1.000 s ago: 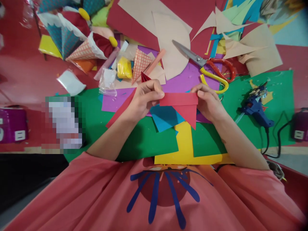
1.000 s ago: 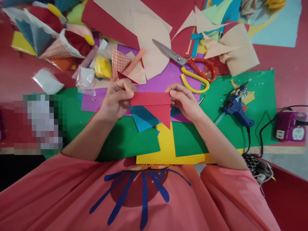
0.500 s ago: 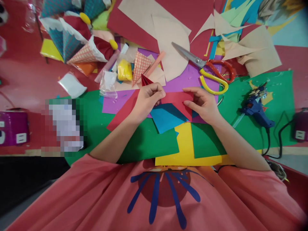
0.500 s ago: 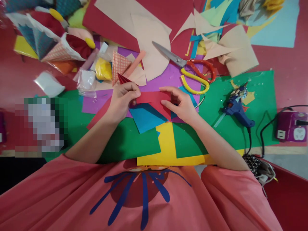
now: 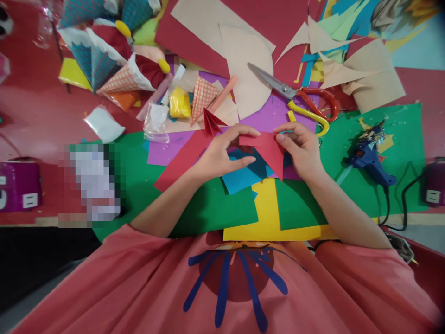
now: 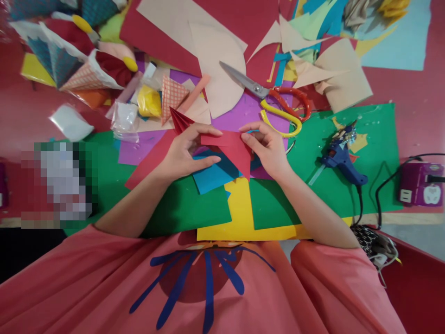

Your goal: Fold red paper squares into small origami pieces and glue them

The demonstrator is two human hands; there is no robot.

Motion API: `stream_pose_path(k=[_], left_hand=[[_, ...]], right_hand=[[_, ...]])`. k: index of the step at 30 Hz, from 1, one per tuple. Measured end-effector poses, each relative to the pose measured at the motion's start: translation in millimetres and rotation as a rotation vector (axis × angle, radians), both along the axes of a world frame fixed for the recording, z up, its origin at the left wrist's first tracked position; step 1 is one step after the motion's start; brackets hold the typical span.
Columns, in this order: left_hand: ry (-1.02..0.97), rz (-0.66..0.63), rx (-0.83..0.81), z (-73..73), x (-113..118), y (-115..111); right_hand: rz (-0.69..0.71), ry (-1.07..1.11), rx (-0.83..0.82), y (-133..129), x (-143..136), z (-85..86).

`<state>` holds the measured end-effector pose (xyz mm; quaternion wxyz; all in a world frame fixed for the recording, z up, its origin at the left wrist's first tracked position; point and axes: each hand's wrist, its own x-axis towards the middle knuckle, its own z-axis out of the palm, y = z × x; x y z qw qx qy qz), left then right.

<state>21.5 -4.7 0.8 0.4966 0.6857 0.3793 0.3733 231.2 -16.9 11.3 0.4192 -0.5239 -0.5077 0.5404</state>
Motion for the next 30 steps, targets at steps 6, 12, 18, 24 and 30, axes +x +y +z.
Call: stream_pose_path(k=[6, 12, 18, 24, 30], left_hand=[[0.053, 0.047, 0.047, 1.9, -2.4, 1.7], [0.096, 0.071, 0.045, 2.2, -3.0, 0.4], [0.108, 0.050, 0.057, 0.5, -2.8, 0.4], [0.095, 0.122, 0.008, 1.8, -0.9, 0.3], [0.077, 0.122, 0.048, -0.1, -0.9, -0.4]], right_hand=[[0.035, 0.015, -0.013, -0.6, -1.1, -0.7], [0.038, 0.011, -0.010, 0.0, -1.9, 0.7], [0.015, 0.023, 0.005, 1.4, -0.7, -1.3], [0.025, 0.033, 0.002, 0.4, -2.8, -0.7], [0.113, 0.020, 0.080, -0.5, -0.2, -3.4]])
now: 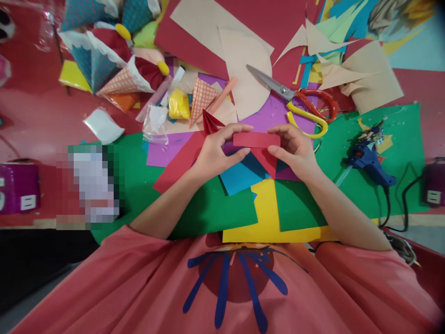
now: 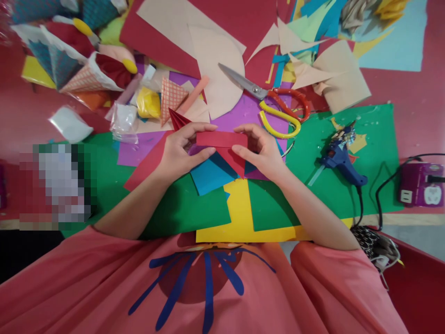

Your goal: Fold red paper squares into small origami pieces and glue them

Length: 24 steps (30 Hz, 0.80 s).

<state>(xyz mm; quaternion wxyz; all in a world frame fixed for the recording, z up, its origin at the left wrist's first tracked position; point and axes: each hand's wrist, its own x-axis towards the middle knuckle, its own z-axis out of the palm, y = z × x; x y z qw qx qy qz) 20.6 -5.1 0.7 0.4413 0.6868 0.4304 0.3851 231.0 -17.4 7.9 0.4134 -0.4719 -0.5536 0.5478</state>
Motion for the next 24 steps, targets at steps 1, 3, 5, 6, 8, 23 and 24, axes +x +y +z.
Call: stream_pose_path(k=[1, 3, 5, 6, 8, 23, 24], left_hand=[[0.007, 0.003, 0.002, -0.3, 0.0, 0.0], [0.021, 0.015, 0.007, -0.1, 0.0, 0.1], [0.032, 0.030, 0.017, 0.9, 0.2, 0.1], [0.033, 0.036, 0.019, 1.7, 0.3, 0.0], [0.014, 0.037, 0.002, 3.4, 0.8, -0.5], [-0.220, -0.018, -0.306, 3.8, 6.9, -0.7], [-0.216, -0.015, -0.326, 4.4, 6.6, -0.7]], right_hand=[[0.021, -0.005, 0.018, -0.2, 0.4, -1.1], [0.046, -0.030, 0.049, -0.7, 0.5, -3.4], [0.041, -0.070, 0.092, -1.0, 0.0, -5.5], [0.039, -0.094, 0.119, -1.0, -0.3, -6.2], [0.045, -0.160, 0.182, -0.8, -0.9, -7.1], [-0.117, -0.122, 0.116, -4.8, -4.9, 0.1], [-0.121, -0.107, 0.099, -4.5, -4.9, 0.7]])
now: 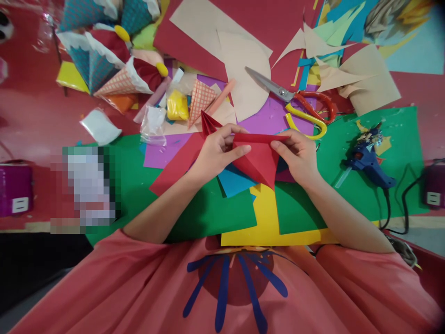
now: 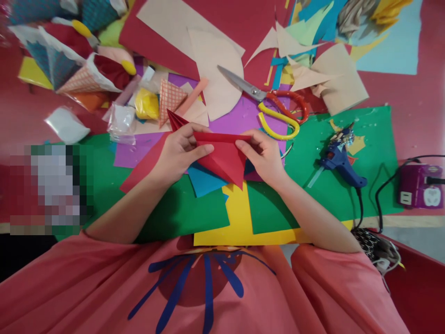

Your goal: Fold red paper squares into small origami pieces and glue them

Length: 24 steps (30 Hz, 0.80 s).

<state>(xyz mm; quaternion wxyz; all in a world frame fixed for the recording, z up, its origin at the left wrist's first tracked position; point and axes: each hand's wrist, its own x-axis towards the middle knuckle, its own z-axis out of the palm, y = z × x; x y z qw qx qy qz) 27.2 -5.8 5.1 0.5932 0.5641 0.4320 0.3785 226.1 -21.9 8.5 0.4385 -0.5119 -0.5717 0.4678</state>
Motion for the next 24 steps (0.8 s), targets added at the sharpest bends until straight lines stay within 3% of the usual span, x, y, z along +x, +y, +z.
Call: stream_pose_path(k=[2, 7, 14, 17, 20, 24], left_hand=[[0.057, 0.011, 0.016, 1.9, -0.2, -0.3], [0.222, 0.075, 0.233, 7.4, -0.2, -2.9], [0.125, 0.060, 0.307, -3.2, -4.3, -4.9], [0.134, 0.080, 0.341, -0.7, -4.3, -6.3], [0.157, 0.085, 0.316, 9.6, -4.0, -9.2], [0.111, 0.027, 0.093, 17.6, -7.1, -14.5]], right_hand=[[0.002, 0.027, -0.029, 1.0, 0.8, -0.5], [0.027, 0.088, -0.129, 4.8, 5.5, -6.5], [0.017, 0.169, -0.173, 7.1, 5.4, -4.6], [0.011, 0.194, -0.181, 6.6, 3.9, -3.7], [-0.025, 0.164, -0.159, 5.2, 2.5, -2.9], [-0.016, 0.059, -0.145, 0.7, -1.7, 1.2]])
